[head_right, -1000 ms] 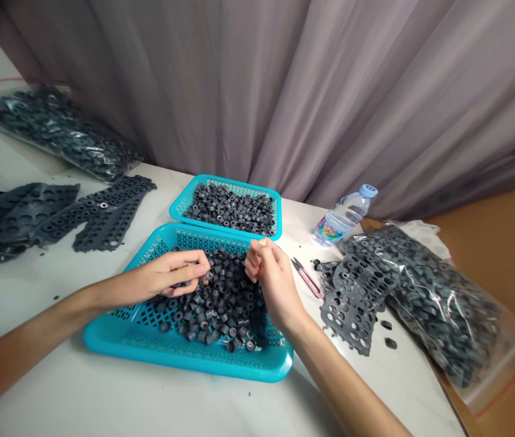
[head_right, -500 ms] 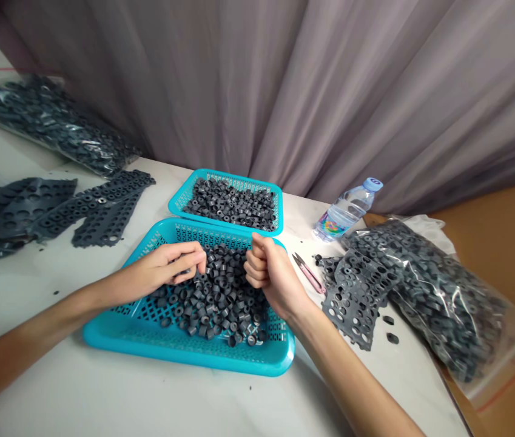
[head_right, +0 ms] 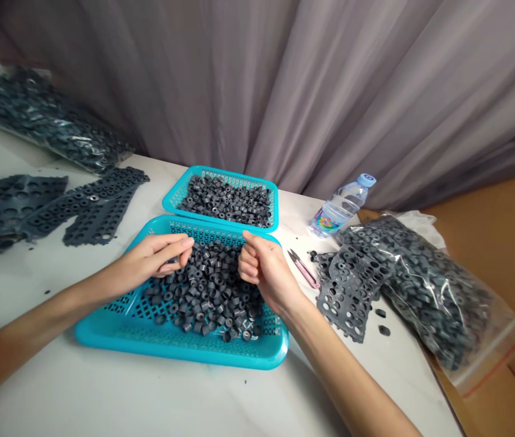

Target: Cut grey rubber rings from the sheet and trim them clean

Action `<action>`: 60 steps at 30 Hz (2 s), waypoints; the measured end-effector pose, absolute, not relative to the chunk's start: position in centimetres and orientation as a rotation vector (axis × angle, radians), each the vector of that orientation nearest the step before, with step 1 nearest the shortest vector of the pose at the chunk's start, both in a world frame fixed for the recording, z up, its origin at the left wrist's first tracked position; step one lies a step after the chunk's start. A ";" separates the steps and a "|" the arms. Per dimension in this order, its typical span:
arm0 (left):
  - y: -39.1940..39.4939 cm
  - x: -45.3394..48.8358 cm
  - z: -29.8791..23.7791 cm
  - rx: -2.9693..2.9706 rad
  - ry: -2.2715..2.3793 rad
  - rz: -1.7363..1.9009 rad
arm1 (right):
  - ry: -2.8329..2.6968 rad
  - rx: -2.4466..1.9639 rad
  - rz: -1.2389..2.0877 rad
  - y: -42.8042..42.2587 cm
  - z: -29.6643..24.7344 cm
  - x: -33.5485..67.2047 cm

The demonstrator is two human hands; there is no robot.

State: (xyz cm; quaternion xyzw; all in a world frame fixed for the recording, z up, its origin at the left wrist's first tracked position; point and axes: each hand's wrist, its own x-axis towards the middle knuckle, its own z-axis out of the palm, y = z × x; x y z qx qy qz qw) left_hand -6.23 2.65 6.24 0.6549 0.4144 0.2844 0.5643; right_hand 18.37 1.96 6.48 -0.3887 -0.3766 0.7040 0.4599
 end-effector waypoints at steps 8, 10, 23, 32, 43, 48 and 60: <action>2.6 -6.1 6.3 1.609 0.983 0.635 | -0.947 -0.959 1.737 1.9 6.5 18.4; 2.6 -6.1 6.4 1.619 0.984 0.631 | -0.957 -0.955 1.748 1.9 6.5 18.4; 2.5 -6.0 6.3 1.617 0.968 0.592 | -0.994 -0.958 1.792 1.8 6.5 18.3; 2.7 -6.1 6.4 1.250 0.890 0.549 | -1.133 -0.977 1.778 1.3 7.0 18.2; 2.4 -6.1 6.8 1.073 0.789 0.558 | -1.784 -1.187 1.243 0.1 7.5 17.1; 1.6 -5.7 6.6 1.129 0.804 0.539 | -2.160 -1.150 0.854 -1.5 8.9 14.7; 0.9 -5.3 6.7 1.214 0.768 0.506 | -2.220 -0.877 0.687 -2.3 7.1 13.3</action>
